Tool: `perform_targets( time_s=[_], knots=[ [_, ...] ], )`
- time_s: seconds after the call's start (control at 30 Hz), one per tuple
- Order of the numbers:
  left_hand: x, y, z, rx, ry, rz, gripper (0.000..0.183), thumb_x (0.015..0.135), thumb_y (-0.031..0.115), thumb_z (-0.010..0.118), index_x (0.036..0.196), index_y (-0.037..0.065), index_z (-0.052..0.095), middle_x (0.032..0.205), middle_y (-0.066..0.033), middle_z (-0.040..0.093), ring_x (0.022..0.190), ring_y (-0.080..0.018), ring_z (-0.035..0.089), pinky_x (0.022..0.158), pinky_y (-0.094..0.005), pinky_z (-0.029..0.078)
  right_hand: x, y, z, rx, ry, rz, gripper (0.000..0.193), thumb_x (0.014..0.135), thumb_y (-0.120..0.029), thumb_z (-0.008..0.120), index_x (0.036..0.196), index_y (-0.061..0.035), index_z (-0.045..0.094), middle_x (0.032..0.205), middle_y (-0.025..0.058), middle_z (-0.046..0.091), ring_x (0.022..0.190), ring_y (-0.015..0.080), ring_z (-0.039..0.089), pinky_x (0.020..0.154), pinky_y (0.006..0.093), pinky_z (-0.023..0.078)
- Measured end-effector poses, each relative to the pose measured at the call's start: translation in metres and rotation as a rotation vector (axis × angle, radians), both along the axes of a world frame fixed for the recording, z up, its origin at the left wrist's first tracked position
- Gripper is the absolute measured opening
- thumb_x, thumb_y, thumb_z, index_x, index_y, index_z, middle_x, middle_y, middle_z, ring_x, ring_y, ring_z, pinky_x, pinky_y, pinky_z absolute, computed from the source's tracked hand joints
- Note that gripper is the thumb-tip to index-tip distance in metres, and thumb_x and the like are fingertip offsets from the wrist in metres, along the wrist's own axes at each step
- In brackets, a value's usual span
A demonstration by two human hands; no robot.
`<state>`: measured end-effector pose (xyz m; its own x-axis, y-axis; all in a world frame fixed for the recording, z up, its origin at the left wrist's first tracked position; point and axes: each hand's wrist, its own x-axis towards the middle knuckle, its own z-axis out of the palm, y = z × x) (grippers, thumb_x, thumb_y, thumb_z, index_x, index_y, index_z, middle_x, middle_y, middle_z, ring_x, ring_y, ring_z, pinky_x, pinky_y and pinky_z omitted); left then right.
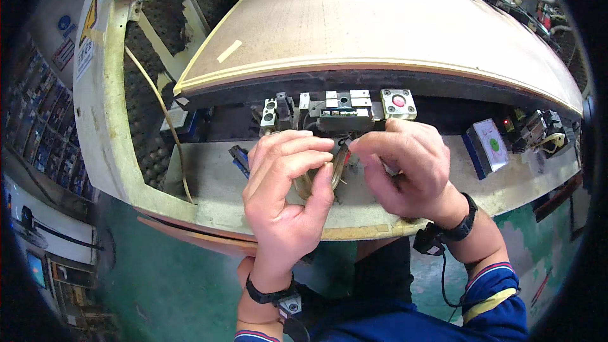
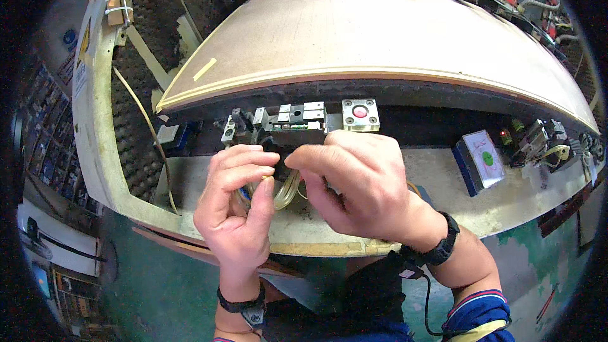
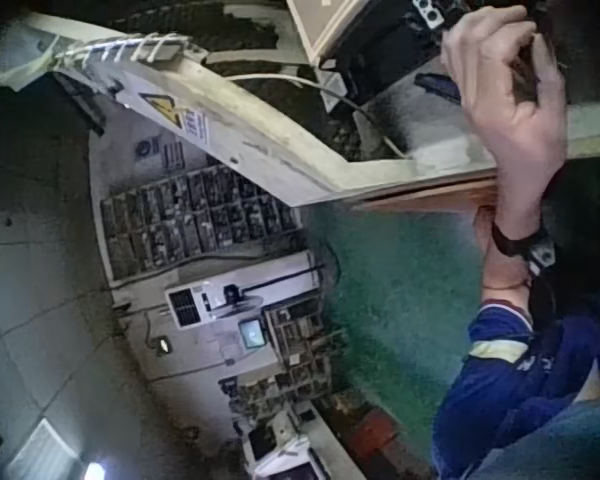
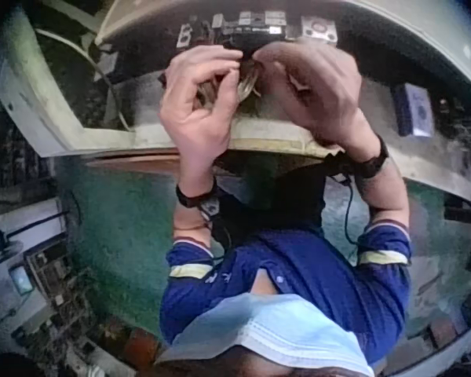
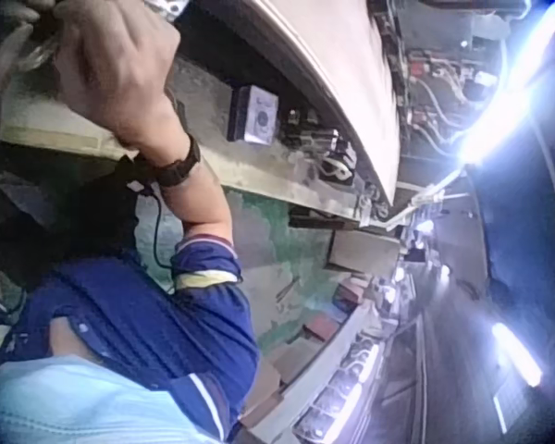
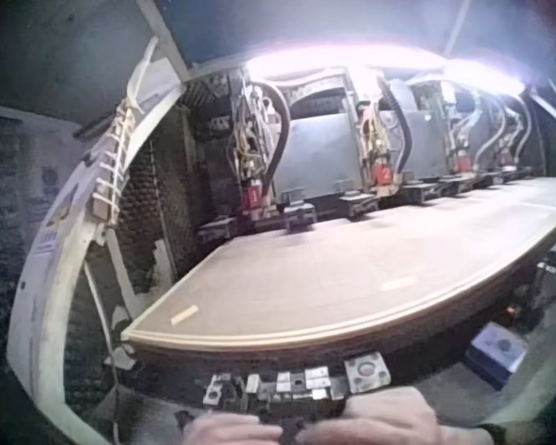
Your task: The recorder is repairing or maintaining an industrial machine, involving the manipulation of wires, applying tape, and using a screwdriver on a small component.
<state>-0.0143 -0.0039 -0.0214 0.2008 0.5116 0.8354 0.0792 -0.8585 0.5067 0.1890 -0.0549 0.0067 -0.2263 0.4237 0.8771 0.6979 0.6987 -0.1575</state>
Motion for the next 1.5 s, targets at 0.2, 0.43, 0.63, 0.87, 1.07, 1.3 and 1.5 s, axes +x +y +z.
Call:
perform_targets(
  time_s=[0.2, 0.43, 0.63, 0.87, 1.07, 1.3, 1.5],
  knots=[
    [0.0, 0.003, 0.002, 0.058, 0.073, 0.03, 0.021, 0.085, -0.002, 0.085, 0.103, 0.007, 0.076, 0.105, -0.0082, 0.081, 0.107, -0.0321, 0.074, 0.101, -0.0468, 0.052, 0.003, 0.003, -0.003, -0.036, 0.036, 0.088, 0.028, 0.082, 0.005, 0.084, 0.109, -0.0004, 0.078, 0.073, 0.0068, 0.062, 0.058, 0.0238, 0.064, 0.051, 0.0373, 0.049],
    [0.001, 0.003, 0.005, 0.106, 0.107, 0.052, 0.025, 0.082, -0.002, 0.088, 0.102, 0.007, 0.077, 0.102, -0.007, 0.08, 0.103, -0.0313, 0.073, 0.096, -0.0461, 0.051, 0.0, 0.002, -0.004, -0.07, 0.009, 0.088, 0.03, 0.081, 0.003, 0.086, 0.11, -0.0004, 0.078, 0.073, 0.0062, 0.06, 0.057, 0.023, 0.062, 0.051, 0.0374, 0.048],
    [0.001, 0.003, 0.007, 0.12, 0.121, 0.056, 0.026, 0.082, -0.002, 0.089, 0.102, 0.007, 0.077, 0.103, -0.0073, 0.079, 0.104, -0.0318, 0.073, 0.097, -0.0464, 0.052, 0.0, 0.003, -0.005, -0.072, 0.004, 0.077, 0.029, 0.081, 0.003, 0.085, 0.109, -0.0015, 0.078, 0.075, 0.0061, 0.065, 0.057, 0.0218, 0.062, 0.052, 0.0359, 0.048],
    [-0.005, -0.011, 0.017, 0.161, 0.069, 0.174, 0.023, 0.088, -0.002, 0.085, 0.108, 0.006, 0.076, 0.106, -0.0099, 0.081, 0.105, -0.0319, 0.069, 0.095, -0.0449, 0.051, 0.0, -0.001, 0.001, -0.076, 0.013, 0.057, 0.028, 0.082, 0.005, 0.084, 0.109, -0.0003, 0.078, 0.077, 0.0086, 0.067, 0.059, 0.0244, 0.067, 0.053, 0.0375, 0.051],
    [-0.001, -0.031, 0.016, -0.083, -0.213, -0.003, 0.027, 0.097, -0.009, 0.074, 0.121, 0.001, 0.072, 0.109, -0.0098, 0.083, 0.096, -0.0198, 0.061, 0.083, -0.03, 0.048, 0.0, -0.003, 0.0, -0.148, 0.127, 0.106, 0.027, 0.083, 0.007, 0.081, 0.108, -0.0022, 0.08, 0.079, 0.0041, 0.072, 0.057, 0.0154, 0.057, 0.053, 0.0308, 0.043],
    [0.003, -0.049, 0.028, -0.395, -0.147, -0.008, 0.036, 0.095, -0.011, 0.07, 0.129, 0.0, 0.064, 0.105, -0.0105, 0.077, 0.094, -0.0106, 0.059, 0.085, -0.0271, 0.044, -0.001, -0.016, 0.012, -0.367, 0.251, 0.195, 0.024, 0.092, 0.001, 0.083, 0.115, -0.0009, 0.079, 0.092, 0.0104, 0.078, 0.066, 0.0225, 0.072, 0.059, 0.0325, 0.055],
    [0.003, -0.047, 0.037, -0.206, 0.109, 0.147, 0.048, 0.088, -0.011, 0.082, 0.13, 0.004, 0.064, 0.102, -0.0042, 0.077, 0.092, -0.0102, 0.062, 0.078, -0.0287, 0.045, 0.002, -0.013, 0.013, -0.345, 0.209, 0.257, 0.023, 0.093, -0.002, 0.084, 0.115, -0.0017, 0.078, 0.091, 0.0083, 0.077, 0.064, 0.0194, 0.068, 0.058, 0.0313, 0.052]
  ],
)
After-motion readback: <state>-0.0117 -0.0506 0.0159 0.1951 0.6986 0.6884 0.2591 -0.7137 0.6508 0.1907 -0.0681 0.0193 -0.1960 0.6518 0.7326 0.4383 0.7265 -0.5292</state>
